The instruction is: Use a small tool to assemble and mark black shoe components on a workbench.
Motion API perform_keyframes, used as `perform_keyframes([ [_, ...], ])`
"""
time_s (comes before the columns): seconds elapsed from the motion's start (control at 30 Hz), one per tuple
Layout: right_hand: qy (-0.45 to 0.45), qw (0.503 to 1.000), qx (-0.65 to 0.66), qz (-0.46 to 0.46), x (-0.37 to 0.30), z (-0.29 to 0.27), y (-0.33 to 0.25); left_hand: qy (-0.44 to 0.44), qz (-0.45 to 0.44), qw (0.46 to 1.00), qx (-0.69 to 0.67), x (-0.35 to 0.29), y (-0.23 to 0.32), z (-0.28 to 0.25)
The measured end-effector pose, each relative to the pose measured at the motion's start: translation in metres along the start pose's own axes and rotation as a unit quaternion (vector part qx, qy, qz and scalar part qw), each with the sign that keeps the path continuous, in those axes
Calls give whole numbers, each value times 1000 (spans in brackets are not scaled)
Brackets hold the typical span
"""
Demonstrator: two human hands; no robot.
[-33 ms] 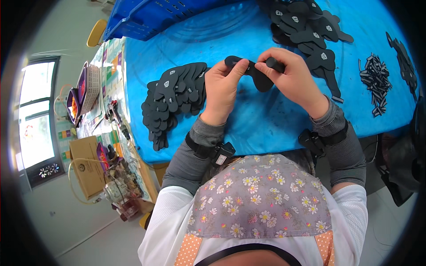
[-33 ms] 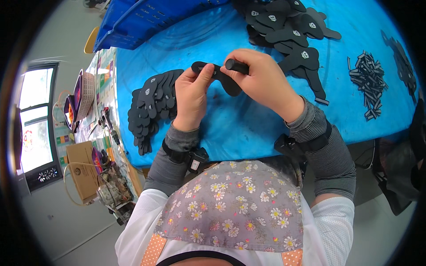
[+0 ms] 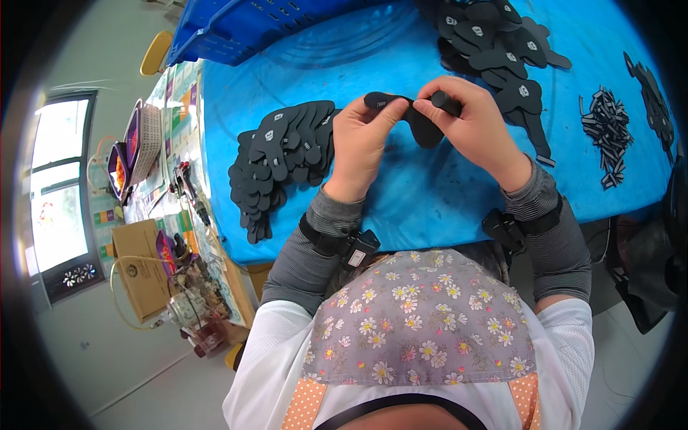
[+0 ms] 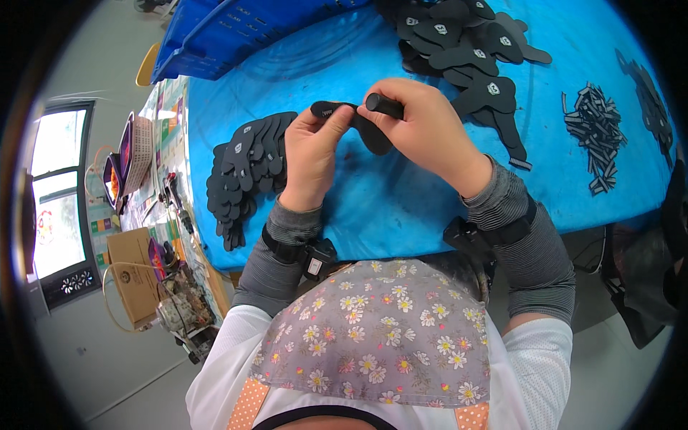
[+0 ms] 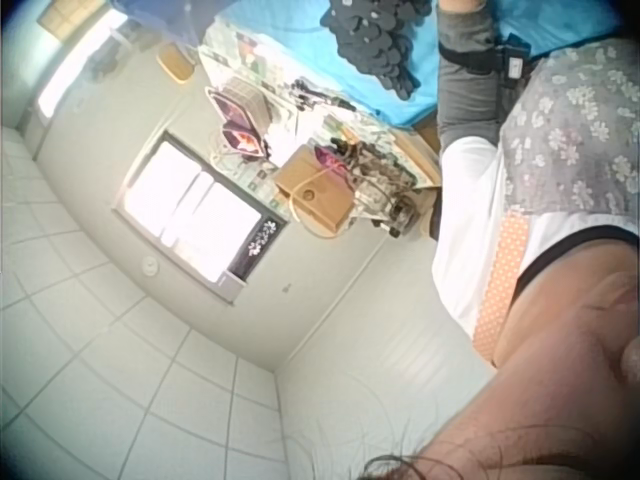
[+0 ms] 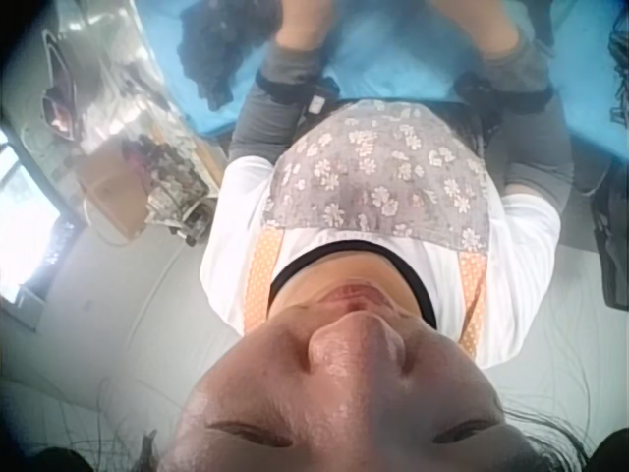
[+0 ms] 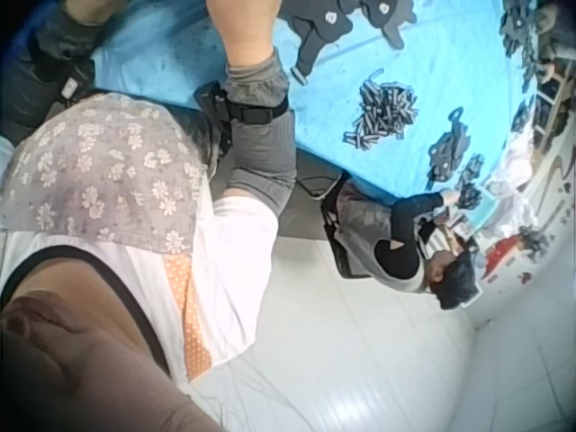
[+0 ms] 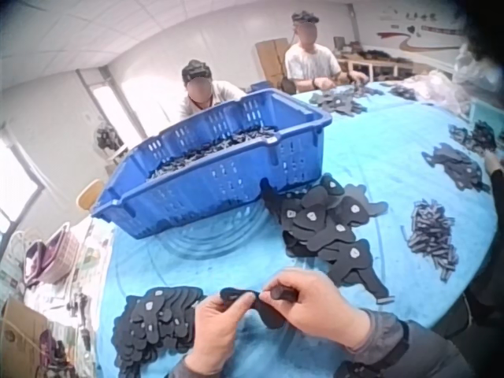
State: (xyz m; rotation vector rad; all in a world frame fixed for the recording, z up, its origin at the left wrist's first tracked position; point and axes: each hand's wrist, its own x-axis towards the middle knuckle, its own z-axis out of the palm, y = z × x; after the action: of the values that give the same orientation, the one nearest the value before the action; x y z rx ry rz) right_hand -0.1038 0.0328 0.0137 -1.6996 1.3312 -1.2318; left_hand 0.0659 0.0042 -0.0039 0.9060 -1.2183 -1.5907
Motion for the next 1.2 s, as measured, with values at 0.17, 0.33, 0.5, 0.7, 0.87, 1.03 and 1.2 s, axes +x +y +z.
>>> perform_keyframes([
  [0.17, 5, 1000, 17, 13, 2, 0, 0, -6, 17, 1000, 21, -1, 0, 2],
  [0.33, 29, 999, -3, 19, 2, -2, -4, 42, 14, 999, -1, 2, -5, -3],
  [0.5, 52, 997, -45, -27, 3, -2, 6, -60, -177, 941, -283, 4, 2, -13],
  [0.7, 202, 978, -30, -28, 6, -8, 4, -8, -87, 987, -133, 1, 0, -1],
  [0.87, 222, 931, 290, -27, 11, -20, 20, -9, 21, 1000, -17, 0, 0, 7],
  [1.03, 127, 957, 261, 11, 7, -32, 18, 3, 41, 999, 2, -1, -2, 2],
  [1.2, 128, 952, 279, 8, 7, -19, 0, 7, 42, 997, -60, 0, 0, 1],
])
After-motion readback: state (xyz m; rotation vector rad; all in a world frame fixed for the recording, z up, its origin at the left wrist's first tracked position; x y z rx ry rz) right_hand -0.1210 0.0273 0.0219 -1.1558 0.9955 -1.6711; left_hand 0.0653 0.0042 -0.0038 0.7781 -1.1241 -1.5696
